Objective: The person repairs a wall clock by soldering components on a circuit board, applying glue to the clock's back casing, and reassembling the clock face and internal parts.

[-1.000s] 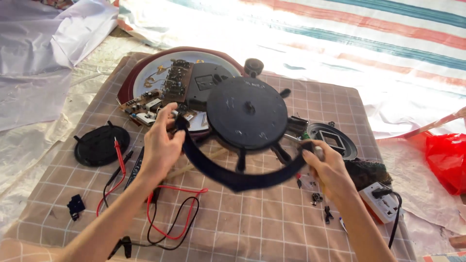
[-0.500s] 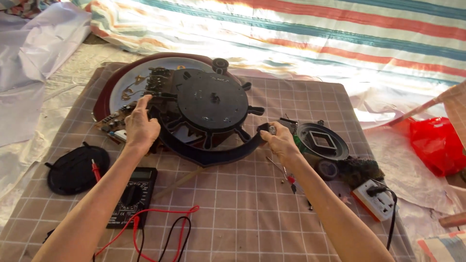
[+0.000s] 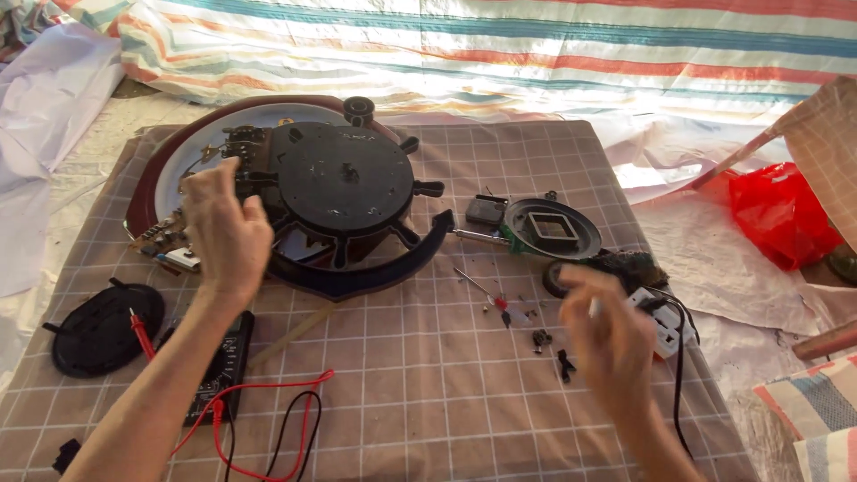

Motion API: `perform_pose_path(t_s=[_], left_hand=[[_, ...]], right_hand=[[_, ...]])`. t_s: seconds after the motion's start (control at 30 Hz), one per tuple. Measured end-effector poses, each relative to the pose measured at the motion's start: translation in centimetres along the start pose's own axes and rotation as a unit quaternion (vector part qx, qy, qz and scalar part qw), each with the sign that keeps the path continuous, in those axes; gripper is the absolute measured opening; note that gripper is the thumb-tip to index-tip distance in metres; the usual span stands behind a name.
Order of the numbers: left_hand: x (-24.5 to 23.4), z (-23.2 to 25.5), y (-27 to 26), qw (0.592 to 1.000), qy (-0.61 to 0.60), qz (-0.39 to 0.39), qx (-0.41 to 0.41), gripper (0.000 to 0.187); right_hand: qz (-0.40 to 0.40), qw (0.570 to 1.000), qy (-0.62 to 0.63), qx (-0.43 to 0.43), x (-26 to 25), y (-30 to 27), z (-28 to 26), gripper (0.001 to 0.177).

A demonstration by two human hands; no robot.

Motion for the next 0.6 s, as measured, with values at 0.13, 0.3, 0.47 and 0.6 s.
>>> perform_pose_path(t_s=[0.13, 0.3, 0.47, 0.6], left_hand=[[-1.5, 11.3, -2.7, 0.991, -0.093, 0.015, 0.094, 0.042], [6.4, 20.8, -8.3, 0.776, -0.408, -0.427, -0.220, 0.024], [12.1, 25.0, -10.8, 0.693, -0.401, -0.491, -0.344, 0.047], [14.3, 25.9, -11.9, 0.643, -0.433, -0.470, -0.422, 0.050]], right_hand=[[-0.031, 0.992, 0.054, -0.106, 1.6, -6.0, -3.3, 0.011], [-0.156, 0.964, 0.054, -0.209, 3.8, -7.2, -4.7, 0.008], [-0.189, 0.961, 0.053, -0.196, 4.4, -8.0, -3.4, 0.014], [-0.197, 0.966, 0.074, -0.149, 4.7, -8.1, -2.1, 0.013]])
Point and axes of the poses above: each hand's wrist, its own y-axis towards the middle knuckle, its own x-axis out of the palm, z = x × y, the point moved 8 cm from there along y, towards the middle knuckle, and after that the axes turned 10 degrees about -x, right-handed, at the moved point
